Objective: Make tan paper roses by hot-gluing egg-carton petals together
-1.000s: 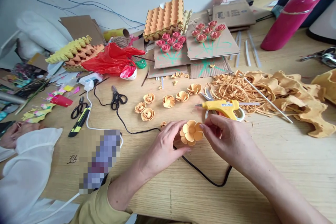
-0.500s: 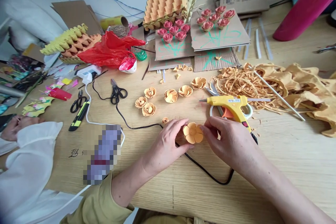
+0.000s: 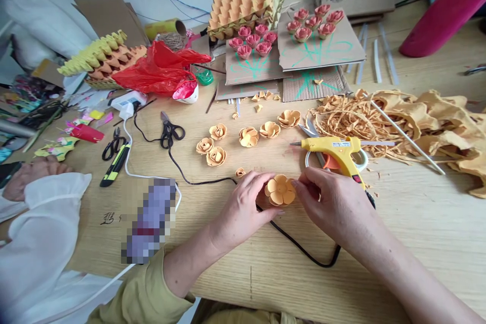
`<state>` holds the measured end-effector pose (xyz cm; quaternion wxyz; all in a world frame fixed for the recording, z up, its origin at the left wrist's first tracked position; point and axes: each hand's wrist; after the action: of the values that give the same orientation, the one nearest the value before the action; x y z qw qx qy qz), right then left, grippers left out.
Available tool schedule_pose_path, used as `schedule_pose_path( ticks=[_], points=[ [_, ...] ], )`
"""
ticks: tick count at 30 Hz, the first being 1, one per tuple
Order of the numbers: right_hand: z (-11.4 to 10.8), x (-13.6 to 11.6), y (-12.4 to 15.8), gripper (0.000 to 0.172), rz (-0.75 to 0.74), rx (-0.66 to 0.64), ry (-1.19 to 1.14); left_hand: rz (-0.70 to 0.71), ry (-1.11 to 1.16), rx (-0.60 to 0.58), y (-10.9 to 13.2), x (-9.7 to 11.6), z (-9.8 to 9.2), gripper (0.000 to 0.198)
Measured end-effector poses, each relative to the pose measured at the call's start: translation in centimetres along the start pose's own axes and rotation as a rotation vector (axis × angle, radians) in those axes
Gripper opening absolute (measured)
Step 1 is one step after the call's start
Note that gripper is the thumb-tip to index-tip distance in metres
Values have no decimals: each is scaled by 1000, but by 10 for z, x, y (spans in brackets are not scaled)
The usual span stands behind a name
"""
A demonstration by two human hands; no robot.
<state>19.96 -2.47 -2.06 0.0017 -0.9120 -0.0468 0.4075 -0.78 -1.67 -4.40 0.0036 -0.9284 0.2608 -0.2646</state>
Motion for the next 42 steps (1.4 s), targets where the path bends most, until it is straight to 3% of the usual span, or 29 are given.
schedule_pose_path(
  ticks=[16, 31, 42],
  points=[
    [6, 0, 1, 33, 110, -34, 42, -44, -59, -20, 1, 3, 5, 67],
    [7, 0, 3, 34, -3, -30, 56, -36, -67, 8, 1, 5, 6, 63],
    [7, -3, 3, 33, 24, -55, 80, -49, -49, 0, 0, 7, 5, 60]
  ],
)
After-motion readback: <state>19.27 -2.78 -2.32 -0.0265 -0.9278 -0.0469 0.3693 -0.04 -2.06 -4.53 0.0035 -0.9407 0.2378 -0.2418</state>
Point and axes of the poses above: each hand's wrist, its own y-axis away from the middle knuckle, its own z-axis out of the palm, x = y × z, and after that the axes turned 15 degrees about -y, right-handed
